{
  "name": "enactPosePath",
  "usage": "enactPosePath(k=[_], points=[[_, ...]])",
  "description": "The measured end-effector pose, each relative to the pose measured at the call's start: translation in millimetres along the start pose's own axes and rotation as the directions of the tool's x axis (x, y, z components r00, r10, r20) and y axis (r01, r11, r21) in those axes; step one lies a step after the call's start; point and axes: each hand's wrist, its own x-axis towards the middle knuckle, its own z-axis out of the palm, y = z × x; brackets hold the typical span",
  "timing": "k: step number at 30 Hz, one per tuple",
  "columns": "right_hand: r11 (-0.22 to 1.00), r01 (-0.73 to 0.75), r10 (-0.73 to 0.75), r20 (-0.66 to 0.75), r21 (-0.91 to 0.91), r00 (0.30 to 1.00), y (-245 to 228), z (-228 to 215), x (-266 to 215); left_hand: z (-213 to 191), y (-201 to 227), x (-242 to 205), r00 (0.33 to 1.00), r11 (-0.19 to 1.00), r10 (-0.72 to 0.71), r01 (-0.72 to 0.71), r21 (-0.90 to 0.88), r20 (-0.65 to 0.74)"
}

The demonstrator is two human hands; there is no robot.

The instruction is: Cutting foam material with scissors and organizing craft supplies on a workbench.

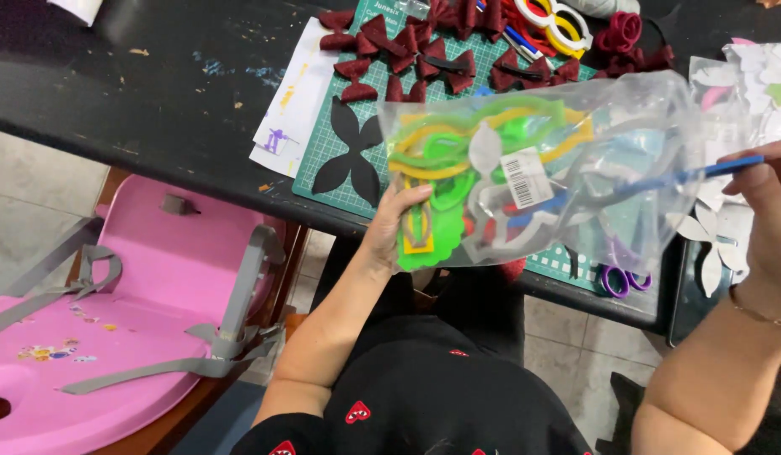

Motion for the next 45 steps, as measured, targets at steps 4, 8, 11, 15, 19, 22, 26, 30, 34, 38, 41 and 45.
enactPosePath(k=[4,8,11,15,19,22,26,30,34,38,41,45], points=[[0.970,-0.109,0.165,-0.259,0.216,0.952,-17,21,-22,-3,10,-12,0.996,0.995,-0.084,0.082,-0.060,-0.024],[0.862,-0.073,0.317,-0.421,0.502,0.850,-56,48,-28,-22,12,-20,0.965,0.974,-0.217,0.203,-0.103,-0.150],[0.818,-0.030,0.350,-0.455,0.575,0.819,-48,52,-39,-31,21,-34,0.966,0.956,-0.243,0.224,-0.189,-0.084],[0.809,-0.037,0.373,-0.463,0.587,0.804,-38,63,-64,-57,31,-60,0.982,0.959,-0.187,0.174,-0.226,-0.038],[0.817,-0.138,0.411,-0.397,0.560,0.821,-40,73,-87,-77,41,-91,0.952,0.979,-0.172,0.137,-0.151,-0.255],[0.800,-0.183,0.450,-0.371,0.571,0.812,-43,79,-97,-82,51,-107,0.949,0.965,-0.191,0.136,-0.223,-0.249],[0.756,-0.219,0.490,-0.311,0.617,0.815,-48,84,-104,-85,56,-109,0.963,0.961,-0.173,0.121,-0.248,-0.204],[0.771,-0.245,0.503,-0.325,0.589,0.801,-42,89,-110,-81,58,-106,0.976,0.974,-0.120,0.081,-0.209,-0.181],[0.749,-0.217,0.469,-0.269,0.626,0.841,-54,93,-105,-72,57,-99,0.990,0.987,-0.024,0.001,-0.161,-0.138],[0.714,-0.288,0.385,-0.014,0.638,0.923,-83,84,-77,-52,39,-82,0.997,0.985,0.012,-0.024,-0.173,-0.070],[0.564,-0.222,0.108,0.196,0.795,0.975,-91,71,-66,-54,19,-77,0.980,0.990,-0.130,0.121,-0.070,-0.148],[0.415,-0.413,0.112,0.405,0.810,0.907,-116,57,-50,28,2,-53,0.920,0.938,-0.282,0.324,0.124,-0.274]])
